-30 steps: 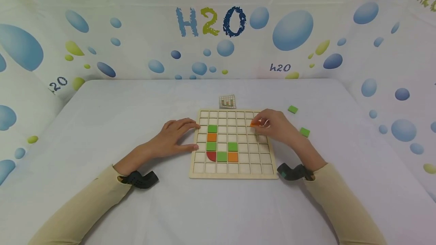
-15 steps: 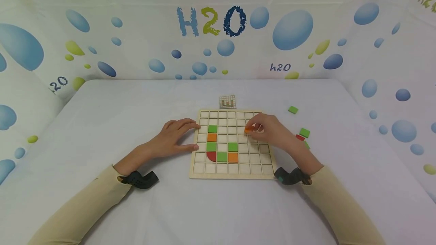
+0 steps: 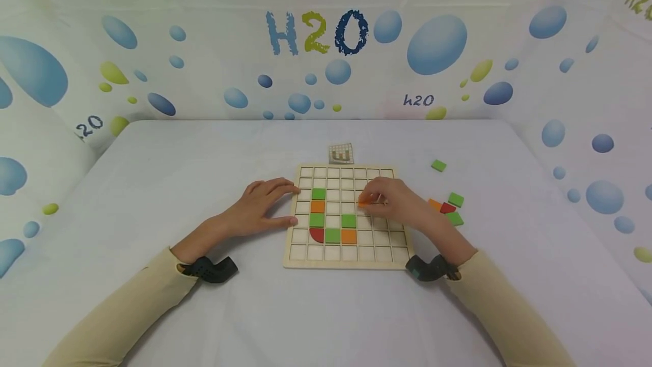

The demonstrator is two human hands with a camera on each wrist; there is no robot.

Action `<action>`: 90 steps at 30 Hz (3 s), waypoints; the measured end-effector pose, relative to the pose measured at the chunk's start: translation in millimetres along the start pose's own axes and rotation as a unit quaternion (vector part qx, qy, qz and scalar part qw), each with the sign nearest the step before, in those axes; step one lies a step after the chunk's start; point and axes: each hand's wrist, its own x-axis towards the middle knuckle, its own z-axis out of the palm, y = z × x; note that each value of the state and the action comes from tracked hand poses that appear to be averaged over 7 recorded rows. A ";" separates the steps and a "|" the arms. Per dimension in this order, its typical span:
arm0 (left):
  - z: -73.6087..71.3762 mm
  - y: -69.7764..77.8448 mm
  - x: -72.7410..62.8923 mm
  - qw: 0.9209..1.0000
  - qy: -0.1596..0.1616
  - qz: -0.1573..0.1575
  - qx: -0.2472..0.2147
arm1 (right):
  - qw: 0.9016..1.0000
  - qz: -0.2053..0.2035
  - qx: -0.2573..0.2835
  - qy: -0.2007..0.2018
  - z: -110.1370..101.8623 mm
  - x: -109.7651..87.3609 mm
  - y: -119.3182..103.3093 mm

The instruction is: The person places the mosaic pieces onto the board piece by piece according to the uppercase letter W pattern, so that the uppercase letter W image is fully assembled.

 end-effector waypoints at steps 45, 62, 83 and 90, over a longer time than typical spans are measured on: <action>-0.8 1.3 0.1 1.000 -0.002 -0.008 0.002 | 0.999 -0.016 0.018 -0.024 16.3 4.3 -2.0; -3.3 1.3 4.3 1.000 -0.002 -0.011 -0.001 | 0.999 -0.028 0.017 -0.030 10.2 8.8 4.6; -5.4 2.9 7.3 1.000 -0.010 -0.019 -0.004 | 1.000 -0.006 0.025 0.007 -12.5 3.2 13.0; -4.8 2.9 7.3 1.000 -0.007 -0.018 -0.003 | 1.000 0.002 0.015 0.026 -17.9 2.6 21.5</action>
